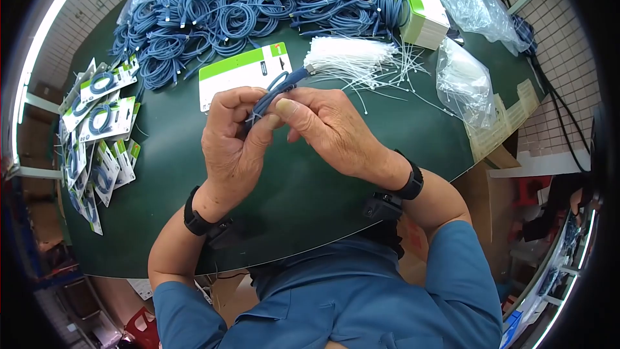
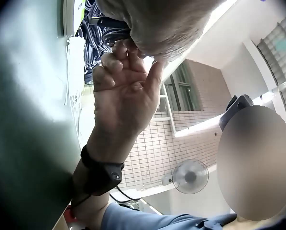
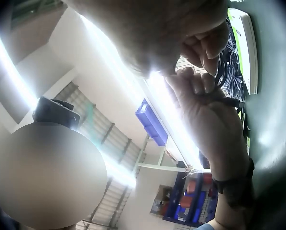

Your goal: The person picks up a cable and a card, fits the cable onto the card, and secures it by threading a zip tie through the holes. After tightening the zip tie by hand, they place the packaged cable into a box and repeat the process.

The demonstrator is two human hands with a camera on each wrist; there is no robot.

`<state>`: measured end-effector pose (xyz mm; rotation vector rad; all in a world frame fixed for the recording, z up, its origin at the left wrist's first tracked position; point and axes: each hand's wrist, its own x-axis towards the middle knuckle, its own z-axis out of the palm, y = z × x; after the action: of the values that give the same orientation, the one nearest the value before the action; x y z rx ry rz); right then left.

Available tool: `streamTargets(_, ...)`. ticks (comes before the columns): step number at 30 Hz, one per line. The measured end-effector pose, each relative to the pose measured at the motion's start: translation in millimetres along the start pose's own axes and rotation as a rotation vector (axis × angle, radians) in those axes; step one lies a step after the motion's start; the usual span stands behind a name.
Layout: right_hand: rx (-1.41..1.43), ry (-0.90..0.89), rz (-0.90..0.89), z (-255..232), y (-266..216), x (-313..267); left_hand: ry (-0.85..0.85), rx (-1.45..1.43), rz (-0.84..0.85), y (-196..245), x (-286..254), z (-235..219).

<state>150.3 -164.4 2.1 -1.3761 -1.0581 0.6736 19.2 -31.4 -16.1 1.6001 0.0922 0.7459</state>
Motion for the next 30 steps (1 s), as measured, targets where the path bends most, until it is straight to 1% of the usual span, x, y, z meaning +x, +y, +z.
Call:
streamTargets(2, 0.007, -0.002, -0.021, 0, 0, 1, 0.008, -0.01, 0.003, -2, 0, 2)
streamTargets(5, -0.019, -0.028, 0.04, -3, -6, 0, 0.025, -0.037, 0.012, -3, 0, 2)
streamTargets(8, -0.002, -0.061, 0.001, -4, -4, -1, -0.122, 0.673, 0.469, 1, 6, -4)
streamTargets(9, 0.007, -0.078, -0.018, -4, -3, -1, -0.113, 0.672, 0.475, 1, 7, -7)
streamTargets(10, -0.002, -0.087, -0.022, -4, -4, -1, -0.133, 0.723, 0.552, -1, 9, -11)
streamTargets(12, 0.127, -0.034, 0.03, -2, -8, -2, -0.165, 0.829, 0.708, -1, 14, -16)
streamTargets(13, 0.19, -0.007, 0.057, -2, -9, -2, -0.147, 0.831, 0.713, 1, 17, -15)
streamTargets(14, 0.178, -0.02, 0.053, -2, -8, -2, -0.176, 0.88, 0.738, 6, 21, -13)
streamTargets(16, 0.249, 0.007, 0.129, -5, -1, 0, -0.231, 0.979, 0.784, 14, 25, -11)
streamTargets(17, 0.283, 0.021, 0.168, -6, 2, 1, -0.21, 0.981, 0.788, 14, 25, -11)
streamTargets(18, 0.267, 0.009, 0.166, -7, 7, 1, -0.228, 1.008, 0.807, 13, 25, -11)
streamTargets(20, 0.374, 0.062, 0.183, -8, 18, 2, -0.26, 1.061, 0.843, 11, 23, -11)
streamTargets(21, 0.428, 0.09, 0.193, -8, 19, 3, -0.24, 1.061, 0.845, 11, 22, -10)
streamTargets(22, 0.413, 0.08, 0.193, -8, 17, 3, -0.193, 1.029, 0.87, 13, 21, -9)
streamTargets(24, 0.557, 0.179, 0.121, -8, 10, 6, -0.104, 0.963, 0.922, 16, 19, -7)
streamTargets(25, 0.63, 0.231, 0.082, -9, 8, 8, -0.092, 0.96, 0.927, 16, 15, -5)
streamTargets(26, 0.621, 0.23, 0.08, -11, 7, 9, -0.13, 0.846, 0.74, 17, 7, -3)
streamTargets(28, 0.692, 0.251, 0.022, -15, 7, 11, -0.21, 0.608, 0.372, 15, -3, 0)
streamTargets(29, 0.731, 0.261, -0.006, -16, 7, 11, -0.209, 0.604, 0.376, 13, -1, 2)
streamTargets(30, 0.729, 0.262, -0.007, -16, 6, 11, -0.172, 0.346, 0.115, 9, 1, 5)
